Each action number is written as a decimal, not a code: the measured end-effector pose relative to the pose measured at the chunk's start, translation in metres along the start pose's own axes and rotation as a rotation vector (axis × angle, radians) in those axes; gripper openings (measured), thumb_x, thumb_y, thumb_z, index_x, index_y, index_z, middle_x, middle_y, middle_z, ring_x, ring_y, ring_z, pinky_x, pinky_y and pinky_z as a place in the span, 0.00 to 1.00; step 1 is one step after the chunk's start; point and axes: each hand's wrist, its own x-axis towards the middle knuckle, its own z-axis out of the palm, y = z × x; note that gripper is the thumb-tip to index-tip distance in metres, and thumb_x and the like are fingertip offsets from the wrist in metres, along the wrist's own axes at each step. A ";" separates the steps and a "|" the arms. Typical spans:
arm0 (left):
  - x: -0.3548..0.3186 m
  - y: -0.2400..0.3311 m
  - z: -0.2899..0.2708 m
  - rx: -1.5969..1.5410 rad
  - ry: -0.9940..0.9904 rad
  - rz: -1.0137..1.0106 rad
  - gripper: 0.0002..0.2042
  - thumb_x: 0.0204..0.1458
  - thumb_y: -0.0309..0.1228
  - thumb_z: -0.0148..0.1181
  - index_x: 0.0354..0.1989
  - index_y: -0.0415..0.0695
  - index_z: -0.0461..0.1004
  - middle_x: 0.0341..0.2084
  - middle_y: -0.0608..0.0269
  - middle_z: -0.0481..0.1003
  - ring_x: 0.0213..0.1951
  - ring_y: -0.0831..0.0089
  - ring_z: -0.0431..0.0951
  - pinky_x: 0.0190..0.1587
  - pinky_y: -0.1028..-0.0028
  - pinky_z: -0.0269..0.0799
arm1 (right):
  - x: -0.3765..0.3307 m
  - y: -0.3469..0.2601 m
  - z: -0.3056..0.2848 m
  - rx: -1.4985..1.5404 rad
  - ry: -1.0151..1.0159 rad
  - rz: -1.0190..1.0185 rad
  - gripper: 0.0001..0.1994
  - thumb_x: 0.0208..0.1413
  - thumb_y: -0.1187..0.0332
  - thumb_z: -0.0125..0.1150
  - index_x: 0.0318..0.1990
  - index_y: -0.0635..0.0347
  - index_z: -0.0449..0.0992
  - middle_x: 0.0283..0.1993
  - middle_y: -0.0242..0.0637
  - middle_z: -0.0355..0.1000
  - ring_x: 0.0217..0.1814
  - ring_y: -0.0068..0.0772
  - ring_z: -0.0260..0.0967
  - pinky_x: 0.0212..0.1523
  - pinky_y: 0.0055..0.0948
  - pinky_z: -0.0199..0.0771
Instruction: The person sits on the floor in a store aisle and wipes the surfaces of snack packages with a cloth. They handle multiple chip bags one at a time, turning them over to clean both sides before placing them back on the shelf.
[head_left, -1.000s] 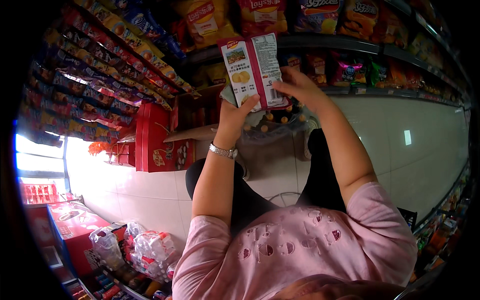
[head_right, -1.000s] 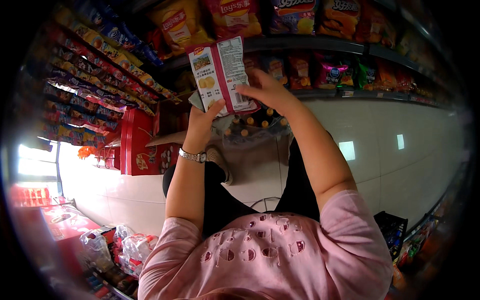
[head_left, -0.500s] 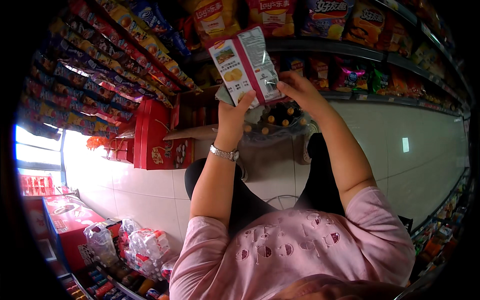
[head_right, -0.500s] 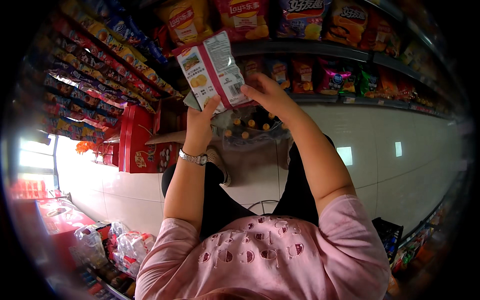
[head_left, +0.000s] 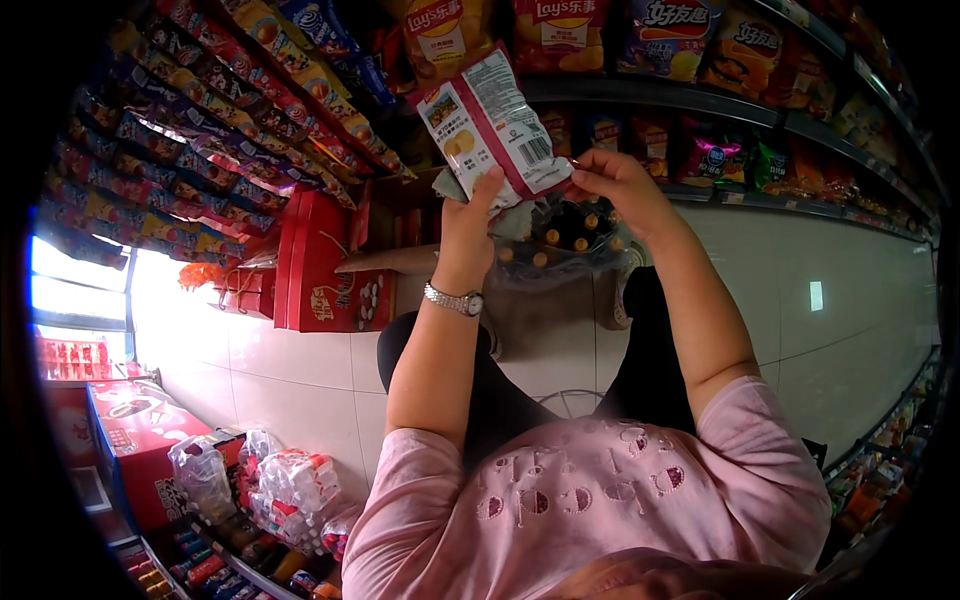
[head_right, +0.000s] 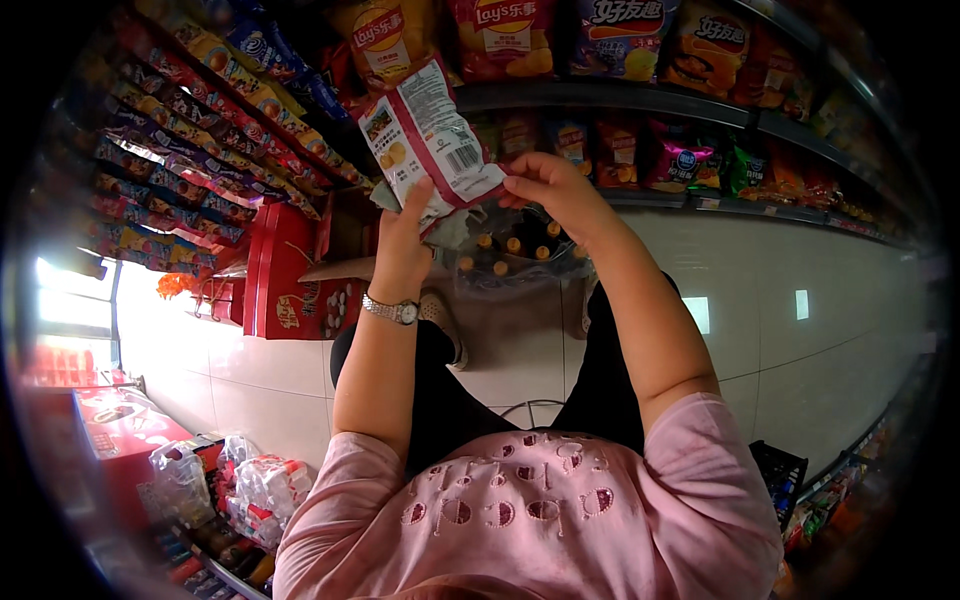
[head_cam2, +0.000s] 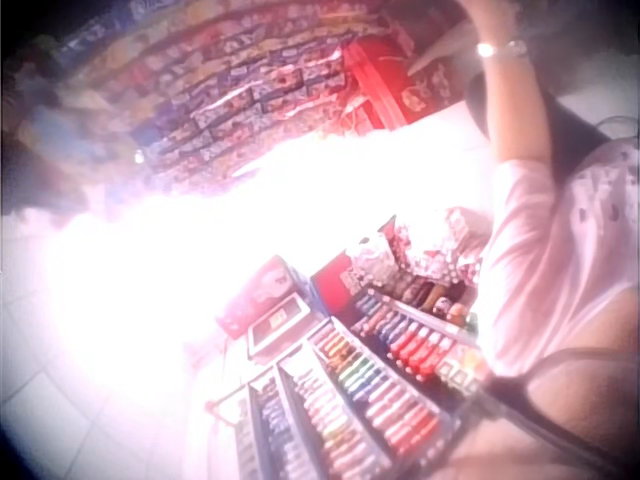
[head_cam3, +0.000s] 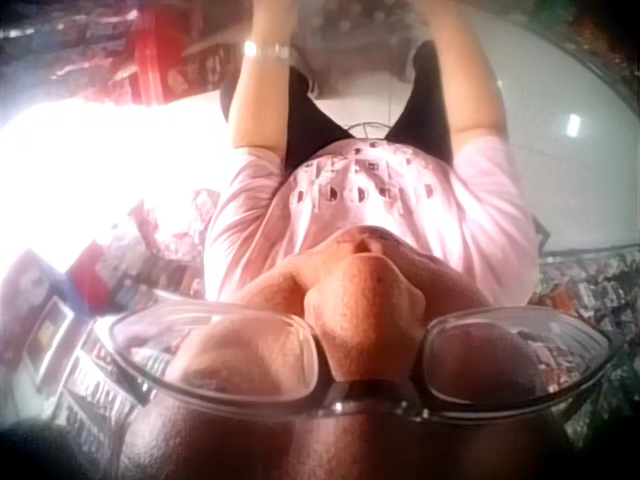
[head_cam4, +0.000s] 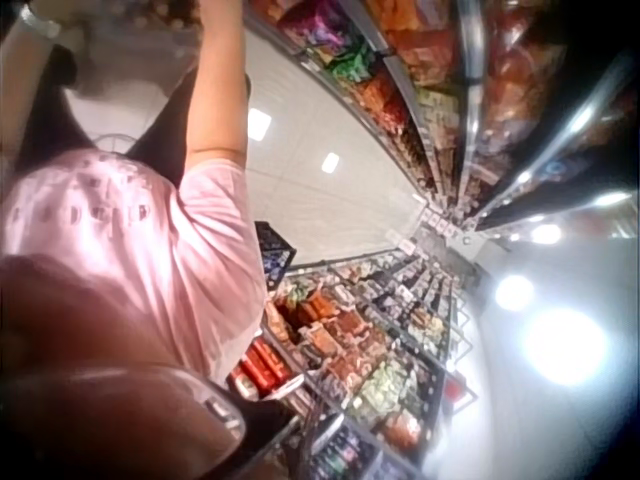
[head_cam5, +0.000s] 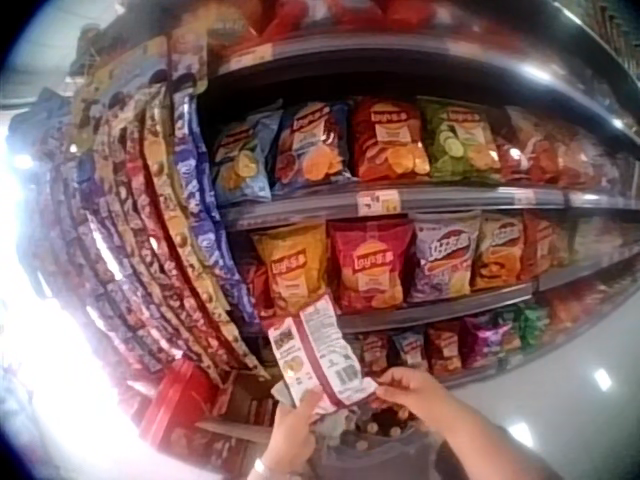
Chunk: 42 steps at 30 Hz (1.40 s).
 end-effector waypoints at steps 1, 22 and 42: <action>-0.002 0.004 0.002 -0.004 0.025 -0.042 0.23 0.51 0.37 0.63 0.51 0.34 0.68 0.44 0.59 0.74 0.43 0.73 0.76 0.41 0.74 0.72 | 0.000 0.000 -0.001 0.019 -0.009 0.005 0.08 0.58 0.67 0.57 0.38 0.62 0.73 0.37 0.33 0.74 0.39 0.24 0.73 0.42 0.23 0.70; 0.001 -0.003 0.000 0.077 -0.046 0.006 0.19 0.48 0.33 0.66 0.46 0.37 0.71 0.42 0.62 0.75 0.41 0.77 0.75 0.41 0.77 0.71 | 0.002 0.000 -0.010 -0.037 0.032 0.013 0.16 0.56 0.62 0.60 0.47 0.61 0.70 0.45 0.34 0.71 0.48 0.23 0.68 0.47 0.23 0.68; 0.004 -0.023 -0.008 0.052 -0.040 0.027 0.24 0.61 0.42 0.49 0.58 0.37 0.61 0.52 0.59 0.69 0.50 0.73 0.70 0.51 0.73 0.67 | -0.002 -0.004 0.007 0.056 0.213 -0.143 0.32 0.48 0.66 0.69 0.59 0.62 0.60 0.55 0.38 0.67 0.55 0.29 0.65 0.54 0.29 0.65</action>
